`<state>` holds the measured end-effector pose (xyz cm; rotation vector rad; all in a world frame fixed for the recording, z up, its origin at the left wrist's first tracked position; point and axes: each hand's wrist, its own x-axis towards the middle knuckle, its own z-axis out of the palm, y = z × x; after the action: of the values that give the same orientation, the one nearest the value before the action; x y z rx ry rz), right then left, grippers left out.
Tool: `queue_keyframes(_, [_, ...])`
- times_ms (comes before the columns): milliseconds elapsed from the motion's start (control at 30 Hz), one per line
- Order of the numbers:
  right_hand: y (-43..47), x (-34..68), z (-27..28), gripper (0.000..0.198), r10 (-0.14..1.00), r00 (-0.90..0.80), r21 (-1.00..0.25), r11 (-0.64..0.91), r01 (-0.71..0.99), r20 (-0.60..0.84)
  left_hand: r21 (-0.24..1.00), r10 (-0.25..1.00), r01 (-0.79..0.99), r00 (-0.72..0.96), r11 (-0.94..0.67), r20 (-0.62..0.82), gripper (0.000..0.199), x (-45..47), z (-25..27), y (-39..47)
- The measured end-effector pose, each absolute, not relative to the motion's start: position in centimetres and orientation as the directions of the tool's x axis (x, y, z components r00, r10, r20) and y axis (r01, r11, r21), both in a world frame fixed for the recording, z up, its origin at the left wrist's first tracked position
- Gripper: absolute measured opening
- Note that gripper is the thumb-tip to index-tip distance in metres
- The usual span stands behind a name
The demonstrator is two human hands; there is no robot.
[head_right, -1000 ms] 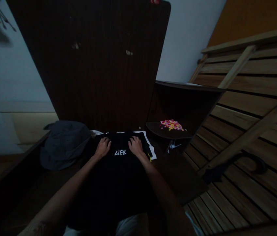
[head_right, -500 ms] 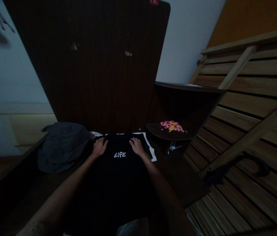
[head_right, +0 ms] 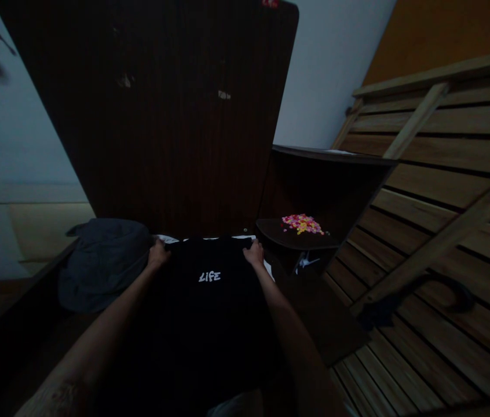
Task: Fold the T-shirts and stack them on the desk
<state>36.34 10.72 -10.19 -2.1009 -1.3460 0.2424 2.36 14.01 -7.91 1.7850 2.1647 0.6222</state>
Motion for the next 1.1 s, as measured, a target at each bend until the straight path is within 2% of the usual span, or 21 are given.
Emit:
queue_keyframes(100, [12.0, 37.1, -10.2, 0.042, 0.830, 0.545, -0.709, -0.314, 0.631, 0.117, 0.503, 0.978, 0.850, -0.206, 0.157, 0.044, 0.038, 1.5, -7.6, 14.7])
queue_keyframes(300, [13.3, 38.2, -10.8, 0.024, 0.794, 0.603, -0.779, -0.329, 0.534, 0.078, 0.519, 0.976, 0.838, -0.215, 0.170, 0.029, 0.033, 0.7, -7.9, 15.9])
queue_keyframes(400, [13.5, 38.4, -11.2, 0.015, 0.791, 0.609, -0.811, -0.318, 0.490, 0.058, 0.526, 0.978, 0.830, -0.207, 0.186, -0.019, 0.018, 0.6, -8.2, 16.5])
queue_keyframes(467, [13.6, 38.5, -11.3, 0.015, 0.799, 0.599, -0.830, -0.302, 0.469, 0.048, 0.542, 0.980, 0.819, -0.190, 0.189, -0.055, 0.010, 0.5, -8.3, 16.9])
queue_keyframes(667, [14.1, 38.3, -11.6, 0.016, 0.801, 0.597, -0.867, -0.262, 0.423, 0.049, 0.634, 0.987, 0.756, -0.132, 0.163, -0.097, 0.014, 0.3, -8.6, 16.9])
queue_keyframes(900, [14.4, 37.6, -11.5, 0.025, 0.811, 0.581, -0.889, -0.216, 0.405, 0.068, 0.716, 0.994, 0.694, -0.111, 0.073, 0.007, 0.026, 0.5, -8.6, 16.1])
queue_keyframes(1100, [14.0, 37.2, -10.0, 0.020, 0.815, 0.571, -0.880, -0.195, 0.433, 0.100, 0.708, 0.987, 0.705, -0.138, 0.037, 0.086, 0.029, 1.3, -7.7, 15.2])
